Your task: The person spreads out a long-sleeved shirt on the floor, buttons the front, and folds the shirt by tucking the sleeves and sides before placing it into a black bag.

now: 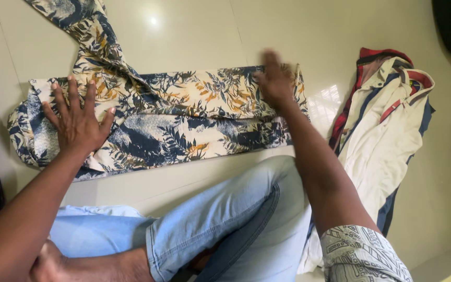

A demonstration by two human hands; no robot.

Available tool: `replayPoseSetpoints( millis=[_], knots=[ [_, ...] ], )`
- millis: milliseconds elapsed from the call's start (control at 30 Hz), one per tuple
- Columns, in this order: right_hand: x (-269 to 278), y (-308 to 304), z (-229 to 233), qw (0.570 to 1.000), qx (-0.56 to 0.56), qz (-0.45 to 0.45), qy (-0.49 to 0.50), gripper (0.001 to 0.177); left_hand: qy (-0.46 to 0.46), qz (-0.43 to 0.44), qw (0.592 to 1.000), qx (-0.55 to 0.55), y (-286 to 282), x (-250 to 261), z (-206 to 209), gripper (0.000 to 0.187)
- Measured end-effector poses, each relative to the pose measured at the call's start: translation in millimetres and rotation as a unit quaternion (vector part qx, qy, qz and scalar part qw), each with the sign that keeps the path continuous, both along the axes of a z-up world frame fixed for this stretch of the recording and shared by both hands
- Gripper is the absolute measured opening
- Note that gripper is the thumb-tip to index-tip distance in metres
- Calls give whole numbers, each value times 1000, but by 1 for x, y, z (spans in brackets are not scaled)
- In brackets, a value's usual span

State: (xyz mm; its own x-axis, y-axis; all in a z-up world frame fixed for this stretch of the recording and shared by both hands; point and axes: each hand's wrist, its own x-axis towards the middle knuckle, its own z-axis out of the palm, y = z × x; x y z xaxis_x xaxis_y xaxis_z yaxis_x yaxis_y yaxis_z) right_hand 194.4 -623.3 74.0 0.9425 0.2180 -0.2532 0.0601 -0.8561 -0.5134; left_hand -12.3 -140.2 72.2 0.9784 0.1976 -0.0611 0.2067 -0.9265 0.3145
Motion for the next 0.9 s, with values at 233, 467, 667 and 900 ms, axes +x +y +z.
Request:
replayPoseSetpoints(
  millis=[233,467,667,900],
  knots=[
    [25,-59,-30,968,-193,-48,-152,71,2,-2,1000,20,3,-1,-9,84],
    [-15,-11,-28,963,-161,178,-124,77,9,14,998,54,12,1,-27,83],
    [-15,28,-5,968,-210,110,-86,75,50,30,994,89,14,11,-28,84],
    [-80,98,34,967,-134,195,96,74,10,62,995,76,24,-1,-22,91]
  ],
)
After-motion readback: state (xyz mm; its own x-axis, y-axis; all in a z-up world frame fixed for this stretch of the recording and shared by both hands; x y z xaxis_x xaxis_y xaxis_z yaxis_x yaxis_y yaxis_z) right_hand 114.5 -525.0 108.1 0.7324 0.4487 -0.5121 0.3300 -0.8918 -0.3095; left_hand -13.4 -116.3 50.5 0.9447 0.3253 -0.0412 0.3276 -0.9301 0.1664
